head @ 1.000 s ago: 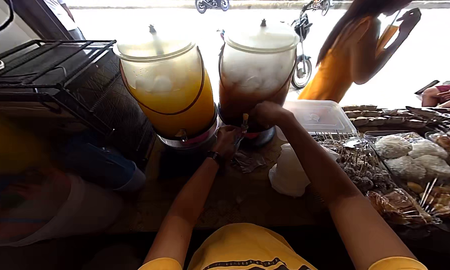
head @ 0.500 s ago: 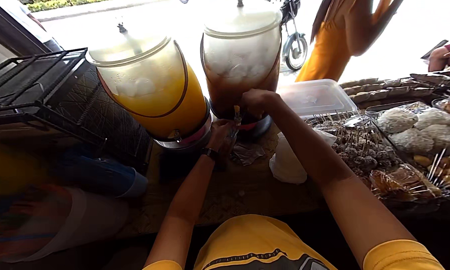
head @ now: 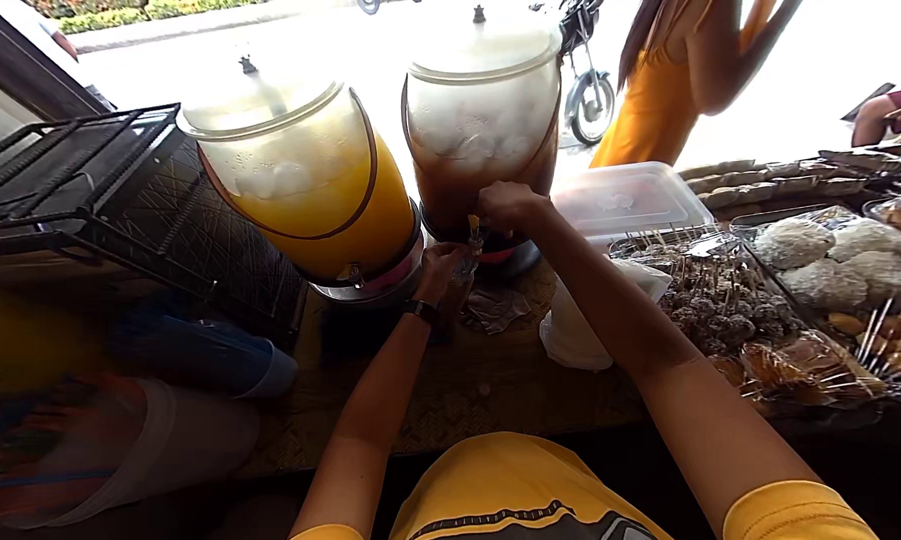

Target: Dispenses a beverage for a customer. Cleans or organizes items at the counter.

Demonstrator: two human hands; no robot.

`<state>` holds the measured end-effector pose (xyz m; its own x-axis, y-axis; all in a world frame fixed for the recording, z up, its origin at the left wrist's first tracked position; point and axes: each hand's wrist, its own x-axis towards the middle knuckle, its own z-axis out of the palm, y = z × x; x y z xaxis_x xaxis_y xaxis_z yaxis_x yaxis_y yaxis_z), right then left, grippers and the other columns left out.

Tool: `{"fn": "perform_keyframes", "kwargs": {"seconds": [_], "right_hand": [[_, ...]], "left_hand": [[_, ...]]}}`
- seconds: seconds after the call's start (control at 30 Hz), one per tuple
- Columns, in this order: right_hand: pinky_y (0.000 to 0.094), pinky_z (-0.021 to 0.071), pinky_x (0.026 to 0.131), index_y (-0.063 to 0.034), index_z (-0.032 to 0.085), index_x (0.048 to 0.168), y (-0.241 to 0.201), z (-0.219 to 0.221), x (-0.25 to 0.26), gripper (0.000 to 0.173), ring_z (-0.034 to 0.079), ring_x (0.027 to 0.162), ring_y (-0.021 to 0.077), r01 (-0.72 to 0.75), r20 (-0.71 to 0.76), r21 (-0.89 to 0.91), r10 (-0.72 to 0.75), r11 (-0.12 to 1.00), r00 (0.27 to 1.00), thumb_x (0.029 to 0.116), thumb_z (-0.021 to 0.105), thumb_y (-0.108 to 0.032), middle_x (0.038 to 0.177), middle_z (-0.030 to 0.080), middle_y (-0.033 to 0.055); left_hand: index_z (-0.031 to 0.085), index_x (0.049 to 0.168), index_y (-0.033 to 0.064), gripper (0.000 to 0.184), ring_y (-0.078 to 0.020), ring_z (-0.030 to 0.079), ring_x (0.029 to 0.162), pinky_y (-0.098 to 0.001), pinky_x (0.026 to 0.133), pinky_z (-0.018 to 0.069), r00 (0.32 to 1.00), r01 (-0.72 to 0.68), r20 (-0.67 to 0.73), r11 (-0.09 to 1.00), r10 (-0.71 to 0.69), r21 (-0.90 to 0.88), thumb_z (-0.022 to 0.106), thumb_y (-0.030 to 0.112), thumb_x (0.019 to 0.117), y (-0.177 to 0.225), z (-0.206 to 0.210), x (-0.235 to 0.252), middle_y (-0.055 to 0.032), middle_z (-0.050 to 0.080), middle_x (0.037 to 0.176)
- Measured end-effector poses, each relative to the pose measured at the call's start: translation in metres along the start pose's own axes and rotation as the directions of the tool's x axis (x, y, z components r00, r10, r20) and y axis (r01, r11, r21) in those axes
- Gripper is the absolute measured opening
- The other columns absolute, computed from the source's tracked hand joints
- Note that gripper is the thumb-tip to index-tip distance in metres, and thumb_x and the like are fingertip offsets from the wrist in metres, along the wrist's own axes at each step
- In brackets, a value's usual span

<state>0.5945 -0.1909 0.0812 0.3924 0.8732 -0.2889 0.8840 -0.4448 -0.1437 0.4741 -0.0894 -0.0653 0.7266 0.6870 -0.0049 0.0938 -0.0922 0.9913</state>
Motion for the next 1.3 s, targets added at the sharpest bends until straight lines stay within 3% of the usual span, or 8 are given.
{"fn": "perform_keyframes", "kwargs": {"seconds": [0.07,0.13,0.37,0.47,0.53,0.67,0.83,1.3], "right_hand": [[0.0627,0.0496,0.089,0.0004,0.071,0.108,-0.003,0.006,0.001,0.022,0.065,0.112,0.0416,-0.004,-0.081,0.026,0.006,1.000,0.997,0.1029,0.060,-0.017,0.115,0.068,0.0227],[0.0613,0.0496,0.091,0.0034,0.070,0.107,-0.005,0.015,0.001,0.022,0.063,0.117,0.0423,-0.013,-0.165,0.061,0.023,0.998,0.986,0.1031,0.058,-0.015,0.117,0.067,0.0242],[0.0601,0.0511,0.085,0.0049,0.070,0.102,0.002,0.050,0.013,0.026,0.067,0.107,0.0439,0.073,-0.422,0.208,0.022,0.975,0.906,0.1040,0.052,-0.014,0.108,0.069,0.0254],[0.0599,0.0518,0.087,0.0049,0.070,0.105,0.004,0.051,0.012,0.025,0.066,0.110,0.0435,0.100,-0.438,0.251,0.021,0.963,0.899,0.1038,0.054,-0.015,0.111,0.069,0.0254],[0.0599,0.0514,0.089,0.0059,0.069,0.107,0.004,0.051,0.011,0.025,0.065,0.112,0.0438,0.110,-0.439,0.276,0.023,0.955,0.898,0.1036,0.055,-0.014,0.113,0.068,0.0260],[0.0585,0.0513,0.087,0.0061,0.067,0.107,0.003,0.050,0.010,0.022,0.065,0.111,0.0434,0.103,-0.436,0.275,0.028,0.956,0.900,0.1029,0.055,-0.012,0.113,0.067,0.0259],[0.0580,0.0500,0.090,0.0064,0.067,0.108,0.003,0.048,0.008,0.021,0.064,0.114,0.0425,0.113,-0.430,0.295,0.026,0.949,0.902,0.1022,0.055,-0.010,0.115,0.067,0.0255],[0.0571,0.0504,0.090,0.0061,0.067,0.108,0.002,0.046,0.009,0.021,0.064,0.115,0.0417,0.084,-0.411,0.286,0.043,0.955,0.911,0.1015,0.057,-0.011,0.116,0.067,0.0248]], "left_hand": [[0.071,0.101,-0.0056,0.011,-0.0093,0.062,0.087,-0.0299,0.086,0.0506,1.000,0.000,-0.002,1.000,0.000,0.005,0.069,0.004,0.0957,0.000,0.000,0.000,-0.0096,0.070,0.094],[0.070,0.101,-0.0057,0.011,-0.0098,0.061,0.087,-0.0299,0.086,0.0503,1.000,0.008,-0.001,1.000,-0.008,0.002,0.068,0.004,0.0957,0.001,0.000,0.001,-0.0099,0.069,0.095],[0.070,0.100,-0.0029,0.009,-0.0067,0.062,0.082,-0.0252,0.079,0.0517,0.999,0.004,-0.052,1.000,-0.004,0.006,0.068,0.005,0.0961,0.001,0.003,-0.005,-0.0062,0.070,0.091],[0.068,0.116,0.0035,0.025,-0.0081,0.060,0.094,-0.0296,0.085,0.0491,1.000,0.001,-0.021,0.986,0.002,0.166,0.064,0.024,0.1015,0.005,-0.001,-0.024,-0.0063,0.068,0.110],[0.067,0.121,0.0005,0.029,-0.0106,0.060,0.105,-0.0319,0.094,0.0490,0.999,-0.029,-0.023,0.983,0.034,0.180,0.064,0.023,0.1018,0.002,-0.001,-0.024,-0.0095,0.066,0.120],[0.069,0.108,-0.0077,0.017,-0.0103,0.061,0.105,-0.0266,0.096,0.0484,0.991,-0.099,-0.082,0.992,0.105,0.077,0.067,0.004,0.0963,-0.005,0.005,-0.010,-0.0139,0.068,0.116],[0.069,0.111,-0.0080,0.020,-0.0145,0.060,0.114,-0.0304,0.100,0.0470,0.993,-0.091,-0.068,0.993,0.096,0.081,0.067,0.007,0.0970,-0.007,0.004,-0.011,-0.0174,0.066,0.124],[0.069,0.108,-0.0085,0.017,-0.0124,0.060,0.111,-0.0280,0.098,0.0469,0.993,-0.058,-0.095,0.996,0.064,0.060,0.067,0.004,0.0967,-0.004,0.009,-0.011,-0.0167,0.067,0.122]]}}
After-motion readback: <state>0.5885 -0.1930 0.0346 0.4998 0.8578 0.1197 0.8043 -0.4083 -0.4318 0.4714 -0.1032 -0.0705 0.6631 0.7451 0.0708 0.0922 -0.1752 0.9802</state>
